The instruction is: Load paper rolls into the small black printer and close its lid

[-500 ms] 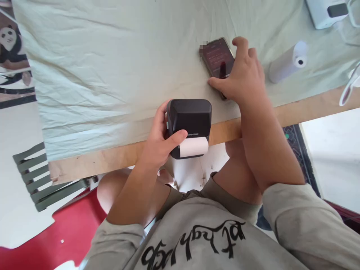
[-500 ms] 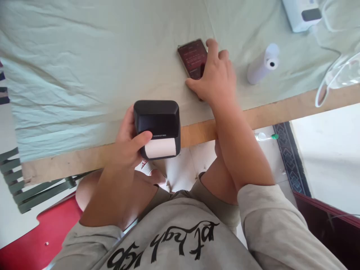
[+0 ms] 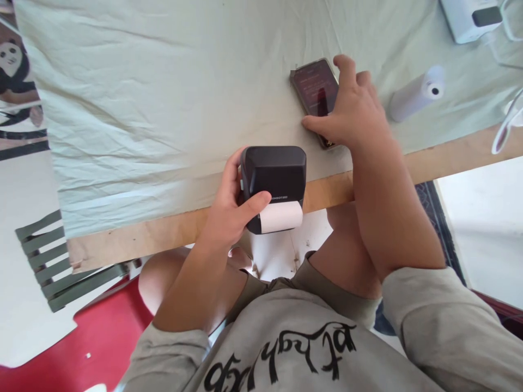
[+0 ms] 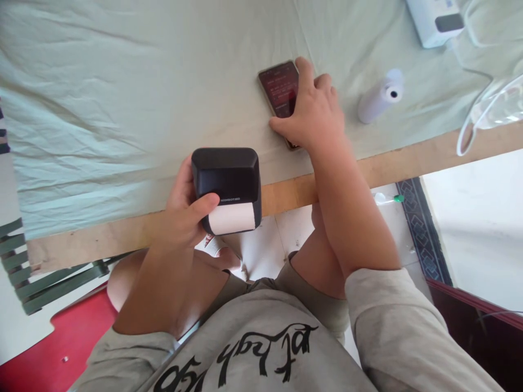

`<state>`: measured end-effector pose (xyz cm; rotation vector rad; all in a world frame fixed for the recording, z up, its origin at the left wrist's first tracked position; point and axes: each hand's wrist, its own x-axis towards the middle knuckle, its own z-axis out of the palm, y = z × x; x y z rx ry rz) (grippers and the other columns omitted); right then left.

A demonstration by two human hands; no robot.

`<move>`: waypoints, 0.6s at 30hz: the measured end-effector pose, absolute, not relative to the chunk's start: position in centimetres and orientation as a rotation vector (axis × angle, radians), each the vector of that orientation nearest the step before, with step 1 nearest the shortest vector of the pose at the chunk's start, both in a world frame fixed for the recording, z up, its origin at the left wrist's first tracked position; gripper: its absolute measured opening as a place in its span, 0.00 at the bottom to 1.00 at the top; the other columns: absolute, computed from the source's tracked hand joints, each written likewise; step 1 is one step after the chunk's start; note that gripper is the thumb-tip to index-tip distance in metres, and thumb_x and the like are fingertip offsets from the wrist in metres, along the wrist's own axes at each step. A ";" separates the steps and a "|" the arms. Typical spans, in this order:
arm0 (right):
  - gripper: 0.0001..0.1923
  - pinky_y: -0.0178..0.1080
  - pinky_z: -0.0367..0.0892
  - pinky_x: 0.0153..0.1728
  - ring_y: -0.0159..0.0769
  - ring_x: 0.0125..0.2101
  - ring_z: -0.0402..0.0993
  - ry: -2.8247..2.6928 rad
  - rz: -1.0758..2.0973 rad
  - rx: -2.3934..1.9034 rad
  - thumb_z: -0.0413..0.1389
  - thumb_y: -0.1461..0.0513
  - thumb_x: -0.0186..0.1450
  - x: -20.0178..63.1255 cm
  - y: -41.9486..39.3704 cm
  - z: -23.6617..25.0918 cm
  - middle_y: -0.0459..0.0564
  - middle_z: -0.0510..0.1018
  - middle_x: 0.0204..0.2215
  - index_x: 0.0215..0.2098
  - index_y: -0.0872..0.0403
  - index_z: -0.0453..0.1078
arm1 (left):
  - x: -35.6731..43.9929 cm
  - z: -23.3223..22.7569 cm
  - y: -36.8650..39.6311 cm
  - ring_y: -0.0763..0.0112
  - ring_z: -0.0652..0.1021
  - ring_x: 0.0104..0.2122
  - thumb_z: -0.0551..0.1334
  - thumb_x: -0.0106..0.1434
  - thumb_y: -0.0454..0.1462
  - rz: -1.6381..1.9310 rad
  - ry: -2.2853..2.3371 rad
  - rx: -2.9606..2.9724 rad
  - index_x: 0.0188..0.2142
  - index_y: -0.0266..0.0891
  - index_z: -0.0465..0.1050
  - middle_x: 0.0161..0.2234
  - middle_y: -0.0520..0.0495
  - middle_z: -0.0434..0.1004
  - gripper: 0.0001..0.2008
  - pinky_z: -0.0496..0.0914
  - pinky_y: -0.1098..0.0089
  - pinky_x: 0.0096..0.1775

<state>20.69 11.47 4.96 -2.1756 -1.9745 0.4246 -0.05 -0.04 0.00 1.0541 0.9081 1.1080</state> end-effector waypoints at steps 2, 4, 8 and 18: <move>0.50 0.66 0.57 0.53 0.61 0.56 0.55 -2.011 0.459 -2.159 0.59 0.51 0.48 20.9 11.9 5.0 0.54 0.58 0.55 0.64 0.42 0.41 | -0.1 0.0 -0.1 0.62 0.73 0.44 0.66 0.54 0.43 1.105 0.908 1.044 0.56 0.53 0.56 0.49 0.48 0.67 0.32 0.73 0.66 0.40; 0.49 0.67 0.57 0.53 0.62 0.56 0.53 -2.041 0.467 -2.147 0.59 0.49 0.49 21.1 12.3 4.9 0.52 0.59 0.56 0.64 0.42 0.41 | -0.1 0.2 -0.1 0.62 0.73 0.45 0.66 0.54 0.42 1.095 0.925 1.023 0.56 0.53 0.56 0.50 0.48 0.67 0.32 0.73 0.66 0.41; 0.47 0.67 0.56 0.55 0.60 0.56 0.54 -2.074 0.465 -2.115 0.60 0.49 0.49 21.3 12.8 4.7 0.51 0.60 0.55 0.63 0.42 0.44 | -0.1 0.4 -0.1 0.62 0.72 0.46 0.66 0.54 0.42 1.091 0.934 1.018 0.57 0.53 0.57 0.51 0.48 0.66 0.32 0.73 0.65 0.43; 0.42 0.66 0.58 0.49 0.59 0.51 0.60 -2.066 0.401 -2.080 0.57 0.51 0.54 21.2 12.6 4.4 0.52 0.65 0.52 0.63 0.42 0.46 | -0.2 0.3 -0.3 0.60 0.71 0.49 0.66 0.54 0.43 1.072 0.937 1.010 0.58 0.53 0.55 0.53 0.48 0.65 0.33 0.73 0.64 0.44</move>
